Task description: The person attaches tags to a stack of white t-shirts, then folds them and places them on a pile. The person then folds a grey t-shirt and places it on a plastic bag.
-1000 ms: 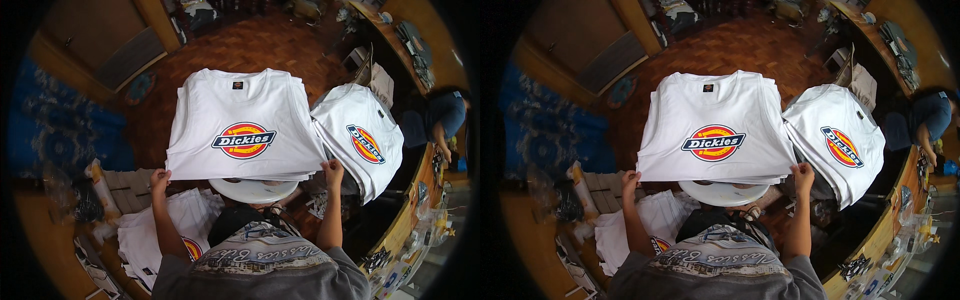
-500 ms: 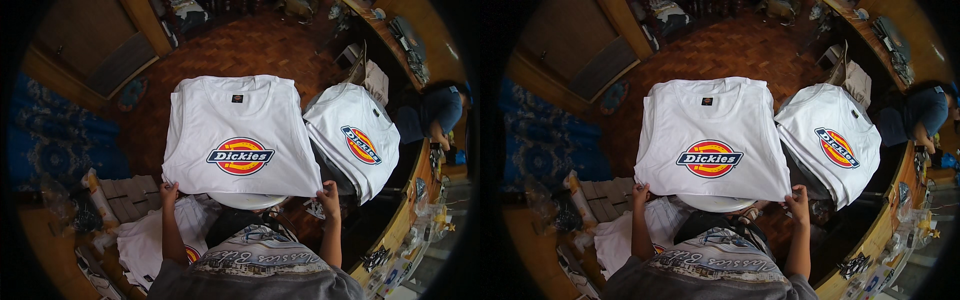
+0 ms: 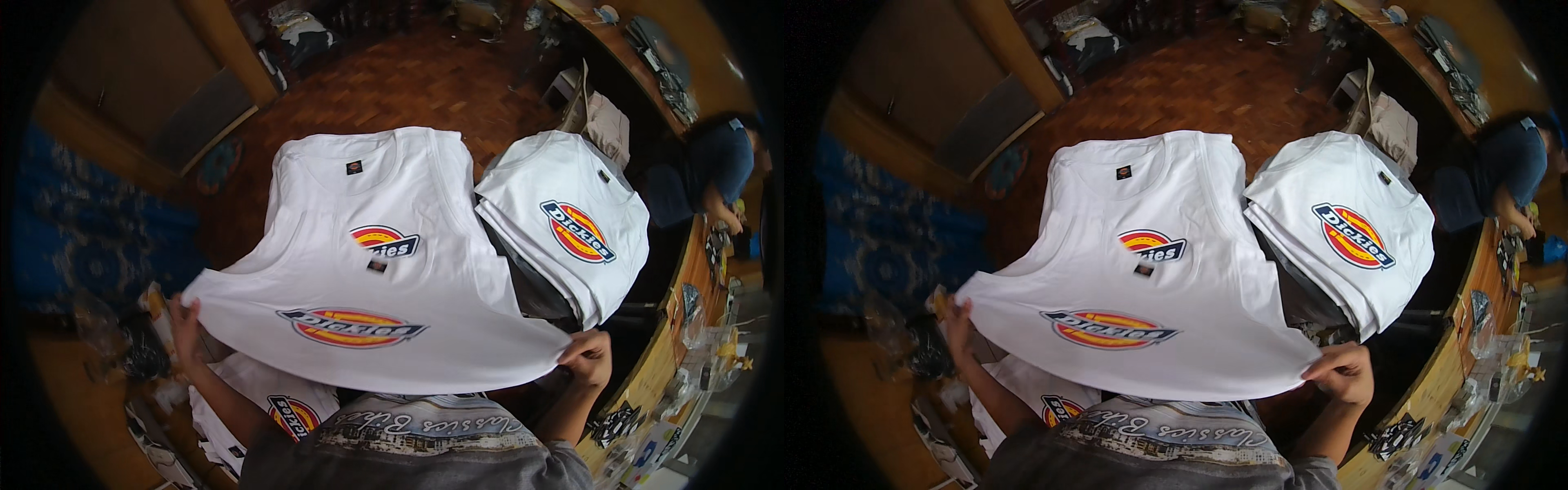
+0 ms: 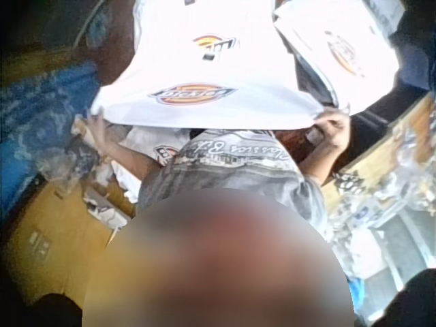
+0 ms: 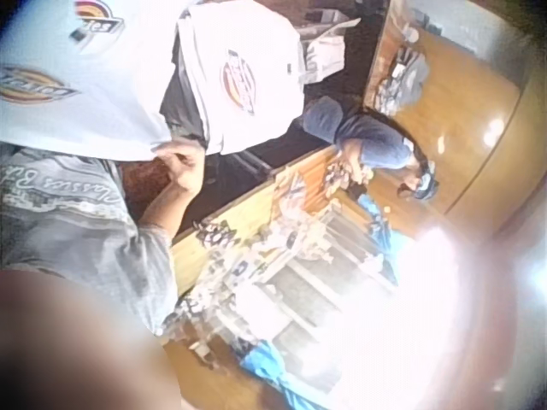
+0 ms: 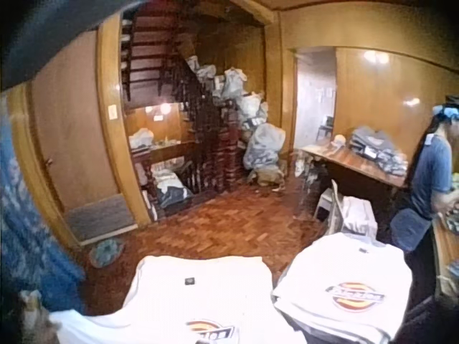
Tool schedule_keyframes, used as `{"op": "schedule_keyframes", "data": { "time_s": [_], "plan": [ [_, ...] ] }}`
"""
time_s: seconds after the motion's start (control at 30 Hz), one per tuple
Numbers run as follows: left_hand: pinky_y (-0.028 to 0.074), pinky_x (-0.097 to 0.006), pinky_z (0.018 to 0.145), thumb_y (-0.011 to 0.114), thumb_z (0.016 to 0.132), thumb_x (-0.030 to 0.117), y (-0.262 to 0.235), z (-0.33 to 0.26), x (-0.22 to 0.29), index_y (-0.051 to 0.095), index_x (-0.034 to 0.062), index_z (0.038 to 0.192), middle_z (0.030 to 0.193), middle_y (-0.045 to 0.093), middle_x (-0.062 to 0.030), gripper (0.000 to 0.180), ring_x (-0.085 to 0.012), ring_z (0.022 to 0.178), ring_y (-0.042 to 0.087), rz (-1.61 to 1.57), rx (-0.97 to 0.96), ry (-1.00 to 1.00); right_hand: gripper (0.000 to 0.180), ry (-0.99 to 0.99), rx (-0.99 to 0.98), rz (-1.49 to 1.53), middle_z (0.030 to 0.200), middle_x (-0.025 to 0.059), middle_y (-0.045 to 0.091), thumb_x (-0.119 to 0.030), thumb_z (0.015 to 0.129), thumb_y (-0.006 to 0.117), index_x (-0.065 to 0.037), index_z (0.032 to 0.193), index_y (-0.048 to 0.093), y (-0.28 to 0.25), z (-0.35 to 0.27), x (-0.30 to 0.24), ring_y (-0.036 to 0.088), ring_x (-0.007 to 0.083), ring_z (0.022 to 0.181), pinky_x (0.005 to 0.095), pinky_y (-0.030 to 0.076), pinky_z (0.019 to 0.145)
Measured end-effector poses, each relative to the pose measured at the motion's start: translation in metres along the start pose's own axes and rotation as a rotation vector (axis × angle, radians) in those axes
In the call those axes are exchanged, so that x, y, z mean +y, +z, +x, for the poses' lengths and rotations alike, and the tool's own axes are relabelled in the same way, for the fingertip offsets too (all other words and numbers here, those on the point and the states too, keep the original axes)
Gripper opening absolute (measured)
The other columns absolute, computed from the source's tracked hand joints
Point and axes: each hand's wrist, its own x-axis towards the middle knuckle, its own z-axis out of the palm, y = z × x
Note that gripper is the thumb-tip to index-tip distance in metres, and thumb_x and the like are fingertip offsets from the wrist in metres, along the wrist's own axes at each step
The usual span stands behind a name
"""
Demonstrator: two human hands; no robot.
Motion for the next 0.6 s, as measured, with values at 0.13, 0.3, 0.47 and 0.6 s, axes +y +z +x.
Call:
{"op": "schedule_keyframes", "data": {
  "time_s": [0.13, 0.3, 0.47, 0.6],
  "plan": [
    [0.032, -0.026, 0.082, 0.048, 0.079, 0.022, 0.025, 0.022, 0.117, 0.025, 0.0047, 0.117, 0.103, 0.040, -0.0085, 0.048, -0.0165, 0.093, 0.041, -0.400, -0.297, 0.349, 0.021, -0.305, 0.347, 0.241, 0.064, 0.0065, 0.052, -0.015, 0.064, 0.064, -0.001, 0.069, 0.049, -0.040, -0.002, 0.002, 0.050, 0.0129, 0.058, 0.0241, 0.041, 0.056],
    [0.039, -0.033, 0.077, 0.053, 0.072, 0.002, 0.175, 0.044, 0.279, 0.030, 0.0068, 0.110, 0.099, 0.044, -0.0111, 0.044, -0.0191, 0.091, 0.046, -0.793, -0.642, 0.585, 0.015, -0.337, 0.640, 0.108, 0.075, 0.0026, 0.051, -0.008, 0.071, 0.055, 0.000, 0.083, 0.051, -0.148, 0.068, -0.049, 0.048, 0.0099, 0.073, 0.0204, 0.038, 0.067],
    [0.046, -0.034, 0.072, 0.047, 0.070, -0.008, 0.288, -0.025, 0.435, 0.045, 0.0000, 0.093, 0.089, 0.050, -0.0139, 0.025, -0.0237, 0.084, 0.051, -1.148, -0.990, 0.869, 0.026, -0.724, 0.791, 0.009, 0.099, 0.0152, 0.049, -0.005, 0.077, 0.046, 0.004, 0.101, 0.044, -0.253, -0.007, -0.154, 0.046, 0.0249, 0.096, 0.0356, 0.034, 0.088],
    [0.048, -0.029, 0.068, 0.043, 0.073, -0.007, 0.357, -0.076, 0.447, 0.054, 0.0008, 0.089, 0.092, 0.052, -0.0116, 0.021, -0.0189, 0.080, 0.053, -1.057, -1.015, 0.706, 0.033, -0.707, 0.941, -0.030, 0.103, 0.0158, 0.046, -0.005, 0.078, 0.046, 0.005, 0.108, 0.038, -0.276, -0.064, -0.151, 0.044, 0.0266, 0.099, 0.0367, 0.034, 0.089]
  ]
}}
